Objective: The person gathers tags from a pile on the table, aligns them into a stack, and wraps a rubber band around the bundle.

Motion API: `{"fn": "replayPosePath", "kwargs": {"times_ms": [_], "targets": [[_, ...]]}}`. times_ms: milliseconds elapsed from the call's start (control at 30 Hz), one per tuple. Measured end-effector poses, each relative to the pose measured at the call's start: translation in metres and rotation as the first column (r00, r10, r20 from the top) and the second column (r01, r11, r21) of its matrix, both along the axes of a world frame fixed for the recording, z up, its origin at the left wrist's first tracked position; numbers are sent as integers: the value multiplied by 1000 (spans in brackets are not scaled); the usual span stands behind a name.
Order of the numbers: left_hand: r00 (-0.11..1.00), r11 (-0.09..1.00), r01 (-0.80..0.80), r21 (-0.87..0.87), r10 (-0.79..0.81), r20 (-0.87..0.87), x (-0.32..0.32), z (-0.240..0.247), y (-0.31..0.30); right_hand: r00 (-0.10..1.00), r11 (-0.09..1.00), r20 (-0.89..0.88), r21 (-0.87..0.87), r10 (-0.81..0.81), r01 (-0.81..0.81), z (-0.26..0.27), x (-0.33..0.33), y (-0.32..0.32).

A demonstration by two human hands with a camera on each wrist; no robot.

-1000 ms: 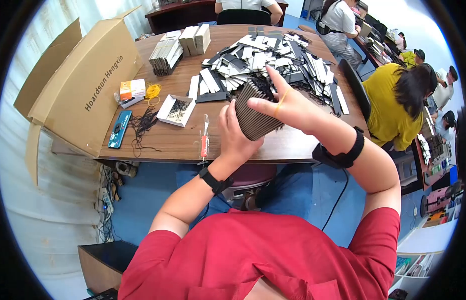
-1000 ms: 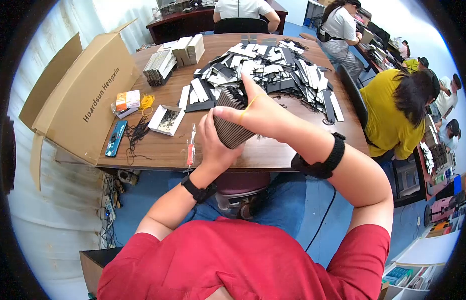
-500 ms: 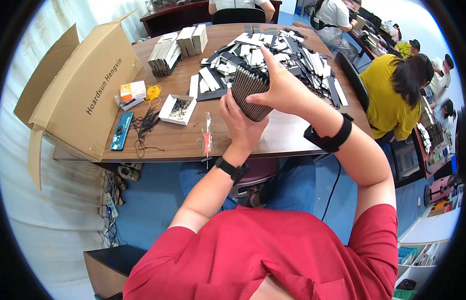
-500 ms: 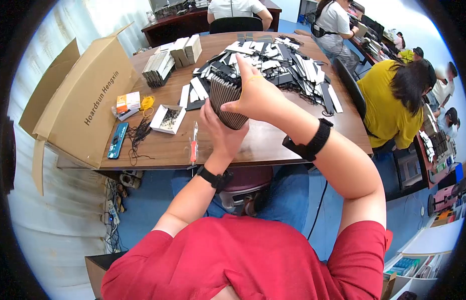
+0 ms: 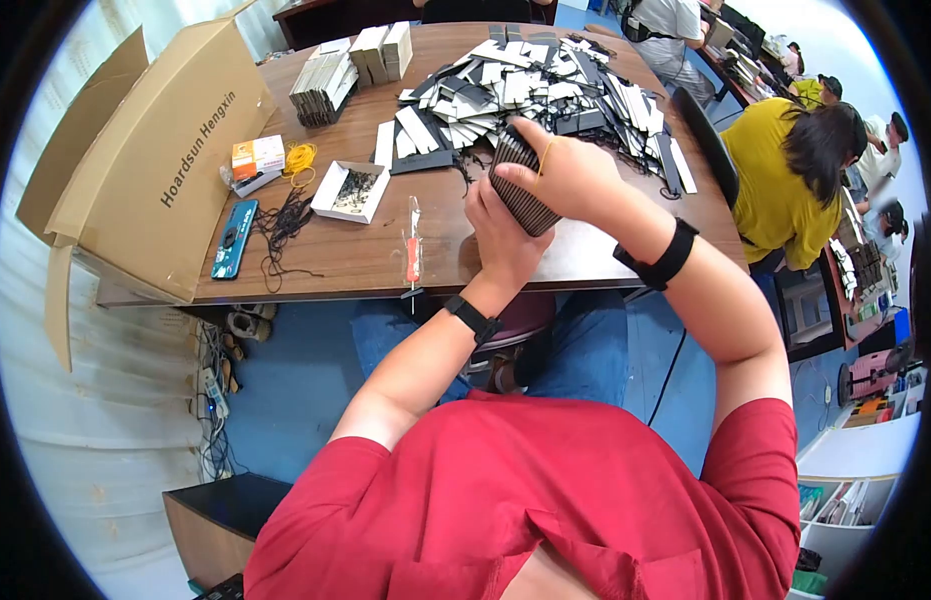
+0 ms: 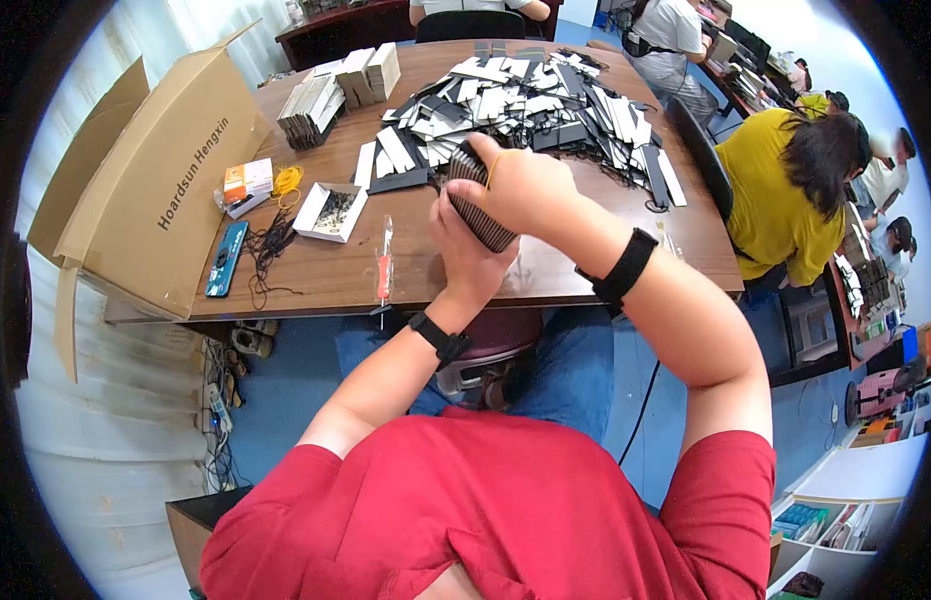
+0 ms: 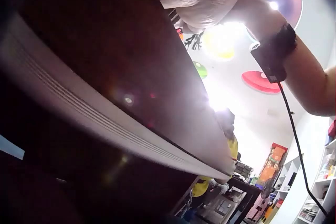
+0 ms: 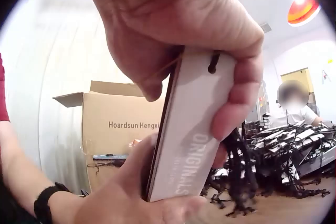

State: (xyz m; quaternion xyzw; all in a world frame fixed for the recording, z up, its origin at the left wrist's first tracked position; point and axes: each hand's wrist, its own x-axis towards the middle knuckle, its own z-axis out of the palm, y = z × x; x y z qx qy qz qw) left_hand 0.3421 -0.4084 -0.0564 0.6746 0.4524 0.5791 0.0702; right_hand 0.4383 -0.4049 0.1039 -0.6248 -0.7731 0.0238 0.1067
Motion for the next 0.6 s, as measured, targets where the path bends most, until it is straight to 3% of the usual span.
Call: {"fn": "replayPosePath", "kwargs": {"times_ms": [100, 233, 400, 500, 600], "targets": [[1000, 1000, -9, -29, 9, -16, 1, 0, 4, 996, 990, 7, 110, 88, -88, -9, 5, -1], [998, 1000, -2, -29, 0, -55, 3, -4, 4, 992, 985, -37, 124, 124, -119, -16, 10, 3], [995, 1000, -25, -12, 24, -94, 7, -14, 8, 991, 990, 82, 91, 104, -111, -13, -3, 4], [982, 979, -14, -205, -25, -186, 7, -14, 9, 988, 996, 133, 36, 77, -82, -18, -7, 10], [994, 996, 38, -87, -47, -103, 6, -10, 11, 985, 998, 166, 3, 55, -56, -19, -12, 15]]}}
